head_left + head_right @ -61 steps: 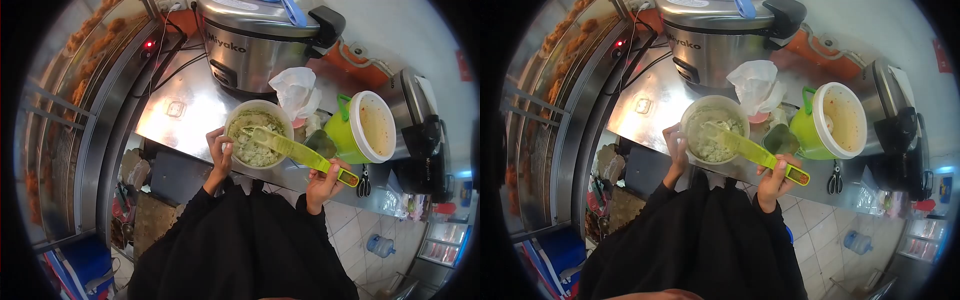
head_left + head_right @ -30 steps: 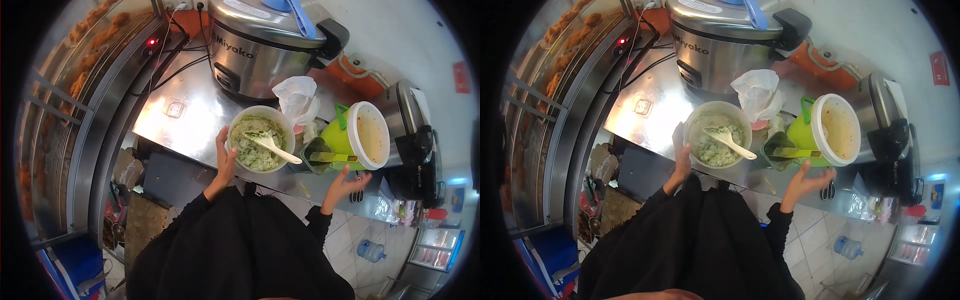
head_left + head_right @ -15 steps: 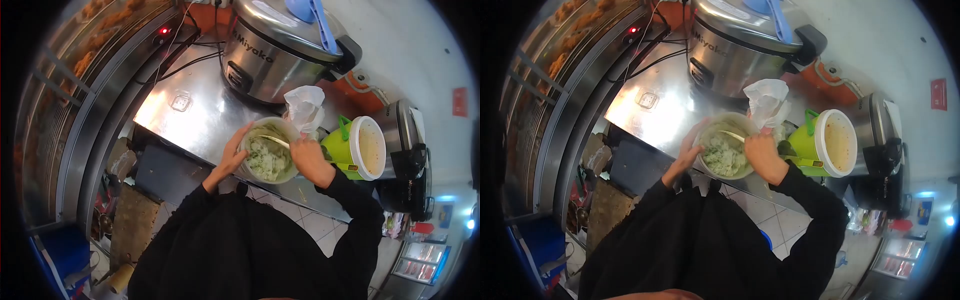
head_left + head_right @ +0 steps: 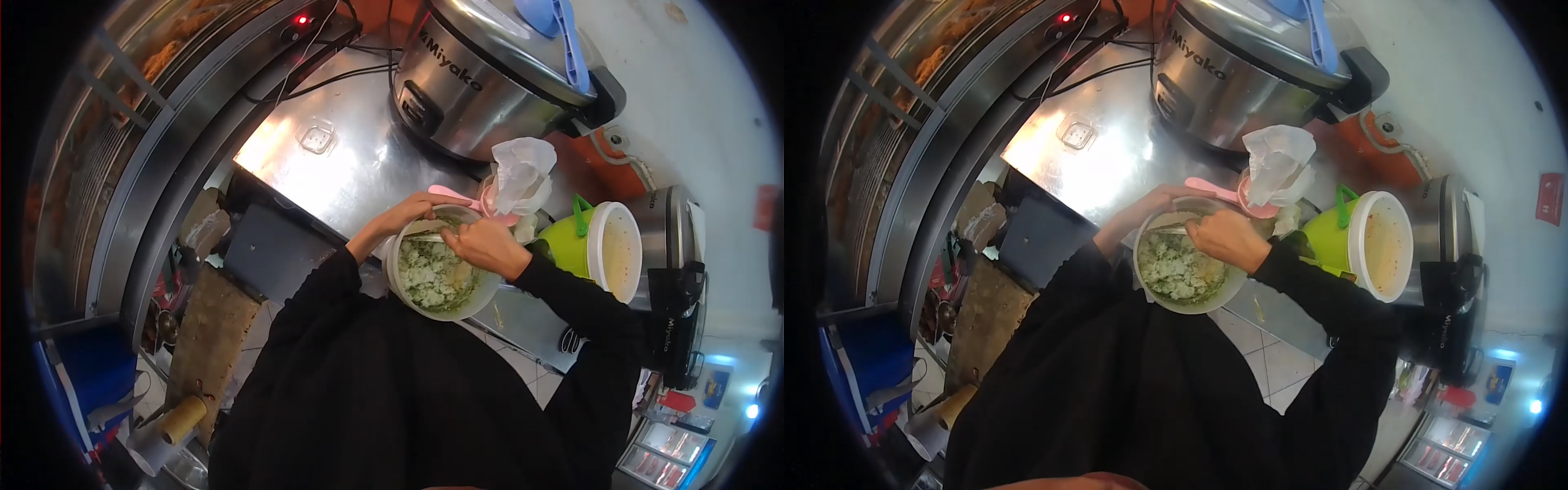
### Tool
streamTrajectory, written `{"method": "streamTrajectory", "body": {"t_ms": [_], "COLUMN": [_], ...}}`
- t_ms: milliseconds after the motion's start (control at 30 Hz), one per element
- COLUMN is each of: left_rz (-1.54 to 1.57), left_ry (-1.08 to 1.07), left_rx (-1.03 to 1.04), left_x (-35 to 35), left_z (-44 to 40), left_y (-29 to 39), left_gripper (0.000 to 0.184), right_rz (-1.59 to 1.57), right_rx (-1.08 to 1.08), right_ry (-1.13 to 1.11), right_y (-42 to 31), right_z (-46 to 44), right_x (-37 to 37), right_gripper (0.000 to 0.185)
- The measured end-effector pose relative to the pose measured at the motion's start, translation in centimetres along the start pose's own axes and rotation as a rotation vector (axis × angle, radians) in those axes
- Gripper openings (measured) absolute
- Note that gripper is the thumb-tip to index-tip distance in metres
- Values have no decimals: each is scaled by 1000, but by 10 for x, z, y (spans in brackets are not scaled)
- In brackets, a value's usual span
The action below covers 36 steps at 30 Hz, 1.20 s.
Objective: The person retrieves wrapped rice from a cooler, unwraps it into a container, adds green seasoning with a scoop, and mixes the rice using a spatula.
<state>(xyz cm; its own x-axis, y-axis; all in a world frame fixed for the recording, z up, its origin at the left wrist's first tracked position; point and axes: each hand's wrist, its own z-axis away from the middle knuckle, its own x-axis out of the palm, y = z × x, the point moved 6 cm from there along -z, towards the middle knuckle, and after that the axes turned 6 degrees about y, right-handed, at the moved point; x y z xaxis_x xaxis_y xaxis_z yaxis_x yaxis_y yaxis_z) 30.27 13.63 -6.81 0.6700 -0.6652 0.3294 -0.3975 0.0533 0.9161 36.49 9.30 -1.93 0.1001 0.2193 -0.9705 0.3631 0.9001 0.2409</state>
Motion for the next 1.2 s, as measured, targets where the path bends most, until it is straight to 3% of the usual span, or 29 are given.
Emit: {"method": "streamTrajectory", "body": {"t_ms": [133, 167, 200, 500, 667, 767, 933, 1133, 1200], "left_rz": [-98, -114, -111, -47, -35, -94, -16, 7, 22], "left_ry": [-8, -43, -37, -22, -34, -2, -4, 41, 51], "left_rx": [29, -134, -133, -75, -109, 17, -104, -87, -96], "left_x": [24, 26, 27, 26, 32, 32, 29, 22, 22], "left_z": [4, 6, 5, -2, 0, 1, -1, 0, -1], "left_y": [-10, -22, -22, -19, -24, -19, -16, -26, -28], "left_gripper": [50, 53, 53, 59, 59, 46, 58, 56, 56], "right_rz": [-60, -72, -83, -240, -235, -278, -167, -17, -25], "right_rx": [-131, -137, -142, -22, -4, -33, -40, 183, 261], "right_ry": [-46, -88, -131, -406, -386, -181, -65, -2, -132], "right_y": [-5, -10, -13, -11, -35, -26, -15, 3, -1], "right_z": [8, 13, 19, 58, 63, 56, 50, 42, 41], "right_x": [-10, -12, -13, -56, -17, -12, -15, -42, -28], "right_gripper": [5, 5, 6, 13, 16, 16, 21, 21, 19]}}
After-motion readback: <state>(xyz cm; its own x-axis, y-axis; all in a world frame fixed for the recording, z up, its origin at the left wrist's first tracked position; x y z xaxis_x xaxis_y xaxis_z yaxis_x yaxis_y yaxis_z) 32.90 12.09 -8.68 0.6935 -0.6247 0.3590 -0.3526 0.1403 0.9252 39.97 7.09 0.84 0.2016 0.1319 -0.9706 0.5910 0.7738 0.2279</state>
